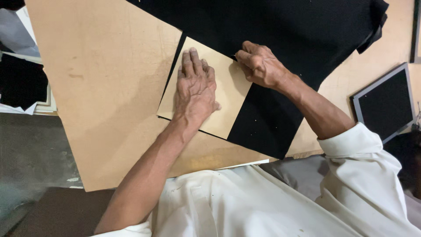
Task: The person repeatedly places a tan cardboard square onto a black fabric square, aligns the edges, and uses a small white tool to press along the perimeter. The person flips the assembly over, repeats the alignment and pressing, and stacks the finished units on the table.
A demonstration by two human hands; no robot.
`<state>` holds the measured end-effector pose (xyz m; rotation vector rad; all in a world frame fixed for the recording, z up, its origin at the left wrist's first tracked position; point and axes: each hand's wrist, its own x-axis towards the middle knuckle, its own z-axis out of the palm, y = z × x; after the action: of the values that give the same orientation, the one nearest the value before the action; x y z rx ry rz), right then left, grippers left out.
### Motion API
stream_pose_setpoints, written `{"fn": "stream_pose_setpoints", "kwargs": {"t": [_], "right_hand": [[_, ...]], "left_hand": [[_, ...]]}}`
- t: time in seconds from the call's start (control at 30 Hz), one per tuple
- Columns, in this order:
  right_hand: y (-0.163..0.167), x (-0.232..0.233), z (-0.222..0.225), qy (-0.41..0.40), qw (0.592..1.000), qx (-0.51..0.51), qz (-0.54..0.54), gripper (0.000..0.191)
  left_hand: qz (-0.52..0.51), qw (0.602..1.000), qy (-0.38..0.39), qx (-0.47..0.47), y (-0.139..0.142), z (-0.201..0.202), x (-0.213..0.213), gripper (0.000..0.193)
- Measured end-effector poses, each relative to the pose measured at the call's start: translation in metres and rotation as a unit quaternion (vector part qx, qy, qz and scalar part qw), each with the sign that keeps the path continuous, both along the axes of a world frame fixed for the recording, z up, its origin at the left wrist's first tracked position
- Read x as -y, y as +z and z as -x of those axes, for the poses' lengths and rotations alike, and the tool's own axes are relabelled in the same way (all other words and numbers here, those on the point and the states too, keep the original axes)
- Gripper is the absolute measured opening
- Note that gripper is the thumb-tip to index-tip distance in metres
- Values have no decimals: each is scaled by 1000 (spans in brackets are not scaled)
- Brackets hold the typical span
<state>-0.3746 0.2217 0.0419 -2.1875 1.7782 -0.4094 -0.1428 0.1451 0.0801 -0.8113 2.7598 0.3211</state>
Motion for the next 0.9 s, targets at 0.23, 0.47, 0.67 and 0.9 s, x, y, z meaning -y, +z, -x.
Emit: {"fn": "stream_pose_setpoints", "kwargs": {"t": [0.23, 0.47, 0.67, 0.9], "right_hand": [[-5, -34, 20, -17, 997, -68, -43, 22], [-1, -61, 32, -17, 998, -57, -29, 15], [2, -71, 35, -23, 998, -58, -24, 15], [-4, -73, 27, -48, 996, -81, 2, 26]], "left_hand": [[16, 1000, 9, -14, -11, 2, -5, 123], [-12, 998, 25, -48, -18, 3, -6, 124], [-24, 998, 28, -58, -18, 4, -7, 121], [-18, 999, -11, -41, -8, 5, -8, 99]]}}
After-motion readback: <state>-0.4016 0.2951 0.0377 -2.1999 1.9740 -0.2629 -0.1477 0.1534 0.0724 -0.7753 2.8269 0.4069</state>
